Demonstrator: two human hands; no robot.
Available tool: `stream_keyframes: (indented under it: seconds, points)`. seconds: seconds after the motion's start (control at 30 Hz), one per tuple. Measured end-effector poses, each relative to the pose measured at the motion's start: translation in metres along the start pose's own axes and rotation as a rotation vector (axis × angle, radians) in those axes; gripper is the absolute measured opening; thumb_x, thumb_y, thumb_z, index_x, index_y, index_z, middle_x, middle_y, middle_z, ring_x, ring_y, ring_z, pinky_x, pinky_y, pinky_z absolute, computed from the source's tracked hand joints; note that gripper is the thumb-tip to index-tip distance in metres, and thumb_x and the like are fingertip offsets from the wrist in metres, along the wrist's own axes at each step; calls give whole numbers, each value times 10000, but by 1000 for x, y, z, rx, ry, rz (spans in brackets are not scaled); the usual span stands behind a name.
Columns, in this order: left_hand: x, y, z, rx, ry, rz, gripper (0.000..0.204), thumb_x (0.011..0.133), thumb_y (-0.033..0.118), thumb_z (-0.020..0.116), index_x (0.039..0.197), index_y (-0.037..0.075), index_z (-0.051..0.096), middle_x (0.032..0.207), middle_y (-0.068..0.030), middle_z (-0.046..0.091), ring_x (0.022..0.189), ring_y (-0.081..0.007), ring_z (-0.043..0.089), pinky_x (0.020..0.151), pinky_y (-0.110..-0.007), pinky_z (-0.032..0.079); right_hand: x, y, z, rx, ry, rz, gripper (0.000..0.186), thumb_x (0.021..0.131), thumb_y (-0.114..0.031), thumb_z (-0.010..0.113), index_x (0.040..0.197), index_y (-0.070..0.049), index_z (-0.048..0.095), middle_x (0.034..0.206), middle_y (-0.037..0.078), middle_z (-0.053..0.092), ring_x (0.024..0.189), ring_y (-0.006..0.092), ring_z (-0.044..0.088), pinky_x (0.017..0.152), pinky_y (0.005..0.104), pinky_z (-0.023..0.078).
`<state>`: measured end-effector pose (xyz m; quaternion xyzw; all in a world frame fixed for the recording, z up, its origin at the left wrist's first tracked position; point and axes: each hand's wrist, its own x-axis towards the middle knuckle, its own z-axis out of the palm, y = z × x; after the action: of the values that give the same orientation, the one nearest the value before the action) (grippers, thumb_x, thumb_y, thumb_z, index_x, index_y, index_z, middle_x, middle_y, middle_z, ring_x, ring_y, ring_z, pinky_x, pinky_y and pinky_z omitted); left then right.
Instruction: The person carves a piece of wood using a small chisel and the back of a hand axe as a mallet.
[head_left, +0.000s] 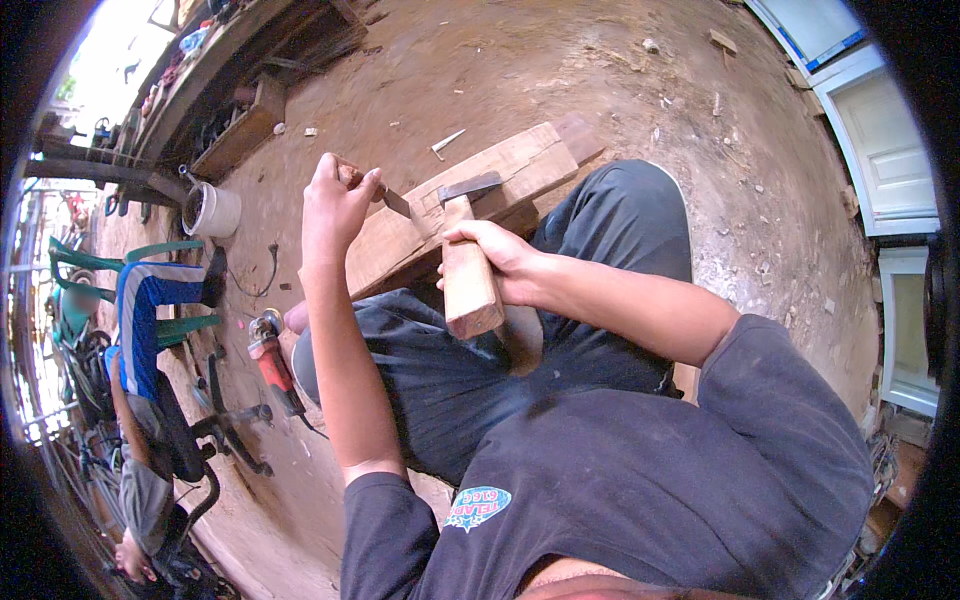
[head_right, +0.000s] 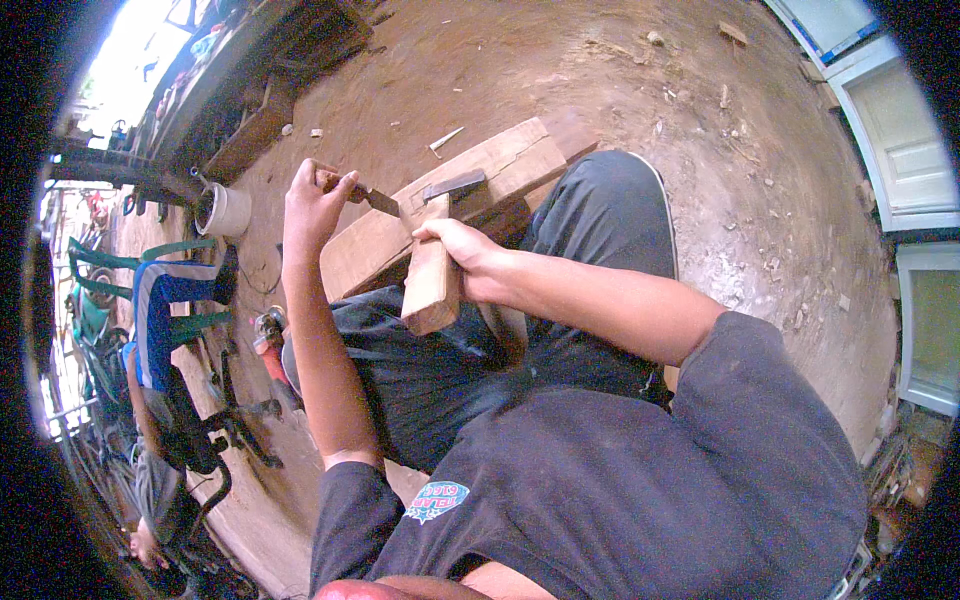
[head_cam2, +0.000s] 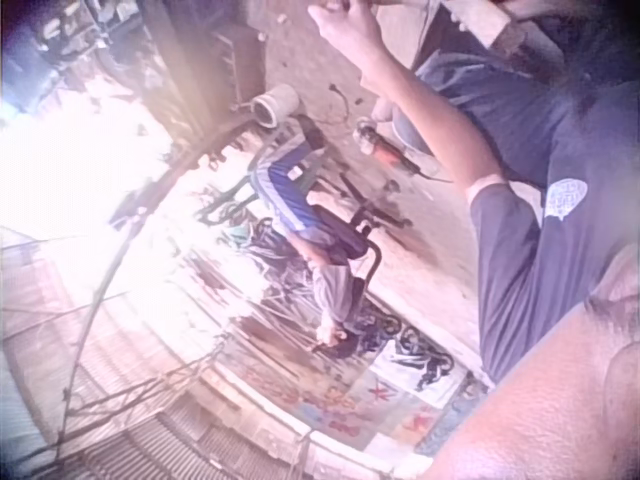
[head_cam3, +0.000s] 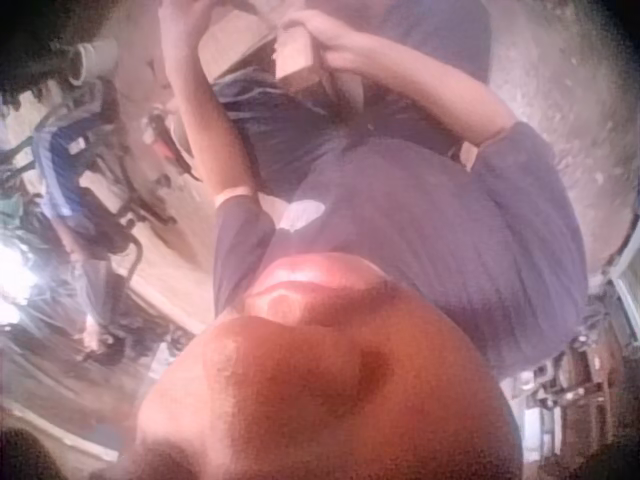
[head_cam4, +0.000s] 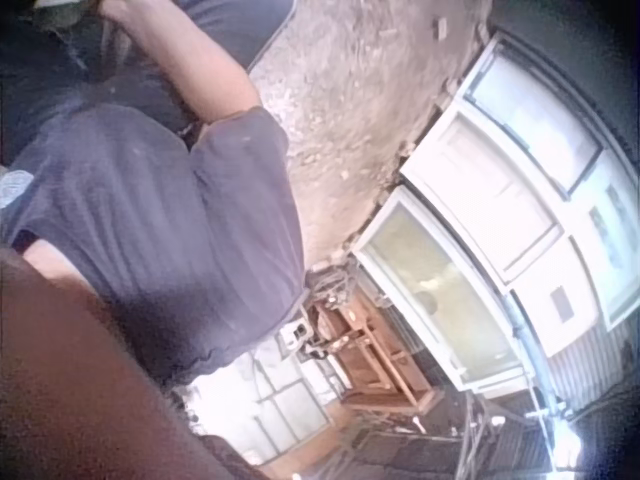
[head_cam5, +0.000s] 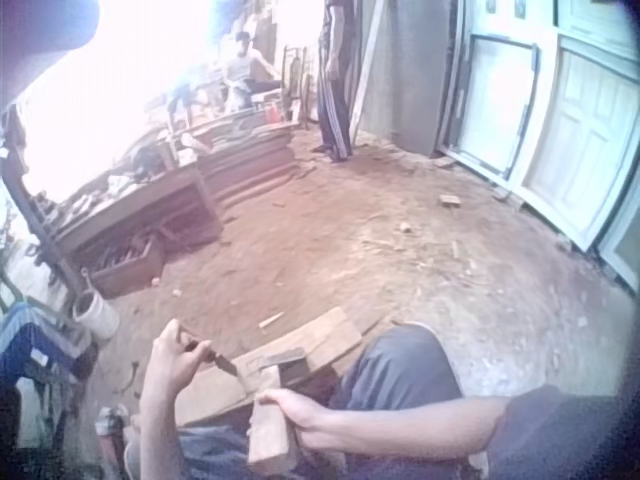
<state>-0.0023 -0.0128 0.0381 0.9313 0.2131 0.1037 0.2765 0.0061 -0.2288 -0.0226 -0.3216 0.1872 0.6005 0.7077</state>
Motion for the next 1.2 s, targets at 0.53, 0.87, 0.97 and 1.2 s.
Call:
stream_keyframes:
  seconds: [0.53,0.87,0.97,1.2]
  points:
    - [-19,0,15,-78,95,33,293,800,211,737,915,-6,578,821,-176,711,806,-307,710,722,-390,537,-2,-10,-11,22,-31,-14,348,796,-157,587,1095,5,510,912,217,656,761,329,670,732,479,572]
    - [-55,-6,7,113,-6,48,350,857,199,755,1072,0,563,917,-134,748,883,-244,725,778,-348,542,-20,-43,-23,406,-195,-46,210,882,-149,535,950,48,509,854,151,583,743,253,608,679,380,599]
    - [-63,1,0,202,-49,20,401,848,238,759,1102,0,560,963,-171,733,931,-297,711,794,-380,538,-34,-53,-24,378,-209,-123,206,880,-149,533,944,46,510,853,150,582,741,255,608,674,377,598]
    - [-72,-14,-21,284,-148,16,437,871,306,693,1146,10,524,1037,-281,678,1013,-436,652,848,-471,518,-55,-83,-20,463,-321,-279,180,869,-113,549,911,55,500,841,160,581,713,252,611,680,356,598]
